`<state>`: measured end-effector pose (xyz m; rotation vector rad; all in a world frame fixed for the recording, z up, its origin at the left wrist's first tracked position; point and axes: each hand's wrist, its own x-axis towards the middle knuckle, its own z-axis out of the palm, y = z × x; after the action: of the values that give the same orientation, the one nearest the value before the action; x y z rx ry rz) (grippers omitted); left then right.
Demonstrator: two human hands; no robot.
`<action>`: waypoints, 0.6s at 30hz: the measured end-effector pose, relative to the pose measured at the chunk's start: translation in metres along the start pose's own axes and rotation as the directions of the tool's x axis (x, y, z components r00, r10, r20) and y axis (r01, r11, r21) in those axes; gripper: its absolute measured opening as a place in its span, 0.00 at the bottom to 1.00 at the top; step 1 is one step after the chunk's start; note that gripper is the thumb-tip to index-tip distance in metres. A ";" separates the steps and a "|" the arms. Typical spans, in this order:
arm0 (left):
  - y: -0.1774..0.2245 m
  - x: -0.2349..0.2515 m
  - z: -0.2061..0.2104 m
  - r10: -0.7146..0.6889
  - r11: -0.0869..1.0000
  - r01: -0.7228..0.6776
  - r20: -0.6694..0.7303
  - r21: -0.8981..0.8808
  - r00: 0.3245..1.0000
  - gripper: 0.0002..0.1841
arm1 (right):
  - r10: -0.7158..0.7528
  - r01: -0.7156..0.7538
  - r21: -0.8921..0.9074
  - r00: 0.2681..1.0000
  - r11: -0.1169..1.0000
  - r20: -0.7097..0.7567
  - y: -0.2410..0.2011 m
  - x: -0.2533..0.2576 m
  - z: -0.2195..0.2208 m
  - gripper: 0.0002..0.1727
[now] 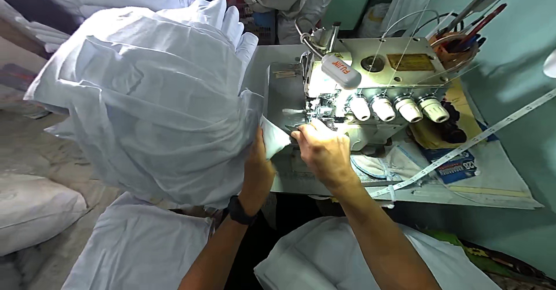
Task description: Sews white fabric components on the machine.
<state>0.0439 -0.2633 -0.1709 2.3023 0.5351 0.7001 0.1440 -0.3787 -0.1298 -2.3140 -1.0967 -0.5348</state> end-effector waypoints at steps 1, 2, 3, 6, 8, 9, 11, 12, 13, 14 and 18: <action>-0.004 -0.006 -0.006 0.029 1.000 -0.030 -0.023 -0.011 0.999 0.30 | 0.007 -0.003 0.081 0.999 0.997 -0.042 0.000 -0.005 0.001 0.10; -0.007 -0.015 -0.015 0.061 0.997 -0.062 -0.023 -0.041 0.998 0.27 | 0.024 -0.011 0.173 0.997 0.985 -0.071 0.000 -0.013 0.002 0.11; -0.008 -0.029 -0.026 0.091 0.992 -0.091 0.000 -0.090 0.996 0.23 | 0.045 -0.023 0.266 0.996 0.964 -0.078 0.000 -0.022 0.003 0.12; -0.019 -0.077 -0.051 0.154 0.929 -0.118 0.078 -0.350 0.985 0.11 | 0.070 -0.026 0.432 0.994 0.901 -0.086 -0.001 -0.054 0.020 0.14; -0.026 -0.103 -0.058 0.138 0.871 -0.084 0.076 -0.483 0.988 0.09 | 0.068 -0.023 0.420 0.993 0.907 -0.093 -0.004 -0.070 0.031 0.15; -0.027 -0.112 -0.061 0.121 0.850 -0.062 0.079 -0.524 0.989 0.09 | 0.062 -0.017 0.394 0.993 0.919 -0.101 -0.006 -0.076 0.036 0.15; -0.027 -0.124 -0.065 0.082 0.827 -0.028 0.071 -0.562 0.994 0.10 | 0.050 -0.011 0.334 0.993 0.943 -0.107 -0.011 -0.083 0.044 0.15; -0.026 -0.127 -0.066 0.079 0.820 -0.024 0.070 -0.572 0.994 0.11 | 0.045 -0.010 0.312 0.993 0.950 -0.106 -0.013 -0.086 0.048 0.15; -0.026 -0.128 -0.067 0.086 0.815 -0.029 0.072 -0.578 0.994 0.13 | 0.038 -0.006 0.289 0.994 0.957 -0.104 -0.015 -0.088 0.051 0.14; -0.026 -0.128 -0.068 0.100 0.816 -0.040 0.072 -0.576 0.992 0.13 | 0.030 -0.002 0.266 0.994 0.964 -0.101 -0.018 -0.088 0.054 0.14; -0.028 -0.128 -0.068 0.189 0.825 -0.110 0.088 -0.554 0.978 0.14 | 0.024 -0.006 0.205 0.996 0.979 -0.086 -0.023 -0.089 0.064 0.14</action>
<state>-0.1012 -0.2804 -0.1896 1.8376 0.0625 0.6554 0.0805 -0.3799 -0.2225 -2.0997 -1.0407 -0.4894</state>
